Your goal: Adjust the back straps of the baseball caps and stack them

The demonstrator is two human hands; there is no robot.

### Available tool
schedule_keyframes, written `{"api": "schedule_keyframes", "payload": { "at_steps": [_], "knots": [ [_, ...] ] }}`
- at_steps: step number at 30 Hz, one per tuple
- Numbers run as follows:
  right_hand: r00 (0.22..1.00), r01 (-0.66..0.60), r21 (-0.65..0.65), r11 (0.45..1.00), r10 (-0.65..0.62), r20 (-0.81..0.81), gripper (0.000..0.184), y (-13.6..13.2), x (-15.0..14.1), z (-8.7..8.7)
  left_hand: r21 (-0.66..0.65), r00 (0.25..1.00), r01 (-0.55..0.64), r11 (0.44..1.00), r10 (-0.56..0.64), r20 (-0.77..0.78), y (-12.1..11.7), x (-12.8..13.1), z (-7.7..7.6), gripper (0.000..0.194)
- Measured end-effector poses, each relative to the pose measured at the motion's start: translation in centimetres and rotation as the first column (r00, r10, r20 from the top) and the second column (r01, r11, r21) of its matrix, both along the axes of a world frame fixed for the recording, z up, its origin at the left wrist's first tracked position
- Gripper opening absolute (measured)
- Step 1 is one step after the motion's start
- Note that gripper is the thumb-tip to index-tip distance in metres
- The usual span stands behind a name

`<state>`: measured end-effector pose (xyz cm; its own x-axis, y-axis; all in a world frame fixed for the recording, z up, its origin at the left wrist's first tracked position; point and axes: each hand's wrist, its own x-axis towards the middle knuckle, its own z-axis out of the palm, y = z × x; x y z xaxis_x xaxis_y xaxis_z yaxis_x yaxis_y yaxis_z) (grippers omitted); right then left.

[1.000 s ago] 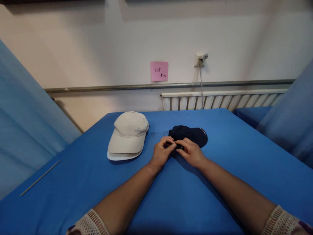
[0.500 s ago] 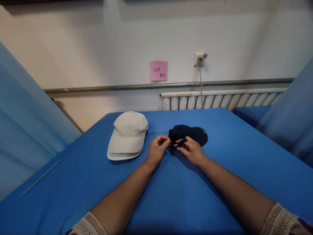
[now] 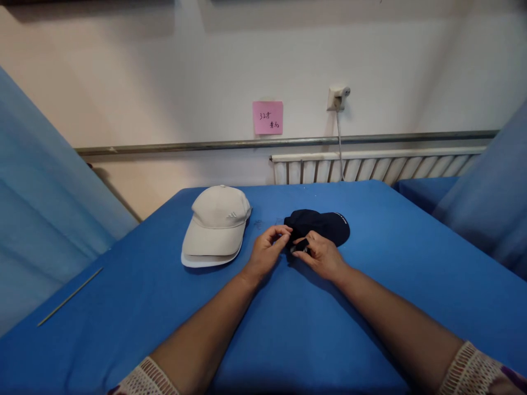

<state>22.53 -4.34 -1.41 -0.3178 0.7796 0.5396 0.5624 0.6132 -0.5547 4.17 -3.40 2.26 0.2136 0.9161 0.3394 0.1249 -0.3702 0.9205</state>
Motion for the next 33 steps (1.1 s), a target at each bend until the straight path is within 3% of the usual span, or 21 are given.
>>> {"api": "schedule_keyframes", "payload": {
  "at_steps": [4,6,11,16,18,21,25,28,33],
  "knots": [
    [0.997,0.0,0.044,0.999,-0.003,0.078,0.013,0.0,-0.2,-0.4,0.086,0.988,0.095,0.992,-0.084,-0.132,-0.7,0.4,-0.1,0.018],
    [0.997,0.005,0.052,0.999,-0.009,0.077,0.012,0.1,-0.2,-0.4,0.022,0.995,0.084,0.996,-0.082,-0.063,-0.8,0.7,-0.3,0.008],
    [0.995,0.027,0.023,0.999,-0.024,-0.097,0.019,0.1,0.0,0.2,-0.203,0.969,0.042,0.978,0.009,0.246,0.0,0.3,-0.2,0.019],
    [0.98,0.055,0.021,0.998,-0.05,-0.19,0.018,0.1,0.2,0.4,-0.243,0.941,0.106,0.964,-0.018,0.338,0.4,-0.4,0.5,0.022],
    [0.969,0.071,0.03,0.997,-0.061,-0.239,0.02,0.2,0.3,0.3,-0.217,0.965,0.078,0.973,-0.019,0.262,0.5,-0.6,0.3,0.024],
    [0.949,0.078,0.031,0.996,-0.065,-0.309,0.02,0.3,0.4,0.2,-0.104,1.0,0.024,0.994,-0.024,0.003,0.6,-0.6,-0.5,0.021],
    [0.936,0.048,0.022,0.999,-0.037,-0.35,0.019,0.3,0.3,0.2,0.12,0.964,0.052,0.991,-0.019,-0.267,0.7,-0.3,-1.9,0.024],
    [0.935,-0.005,0.01,1.0,0.008,-0.355,0.018,0.1,0.0,0.2,0.225,0.943,0.037,0.974,0.041,-0.33,0.7,-0.1,-2.4,0.02],
    [0.941,-0.065,0.006,0.998,0.064,-0.333,0.019,-0.2,-0.3,0.1,0.241,0.933,-0.013,0.97,0.099,-0.347,0.8,0.0,-2.2,0.006]
  ]
}}
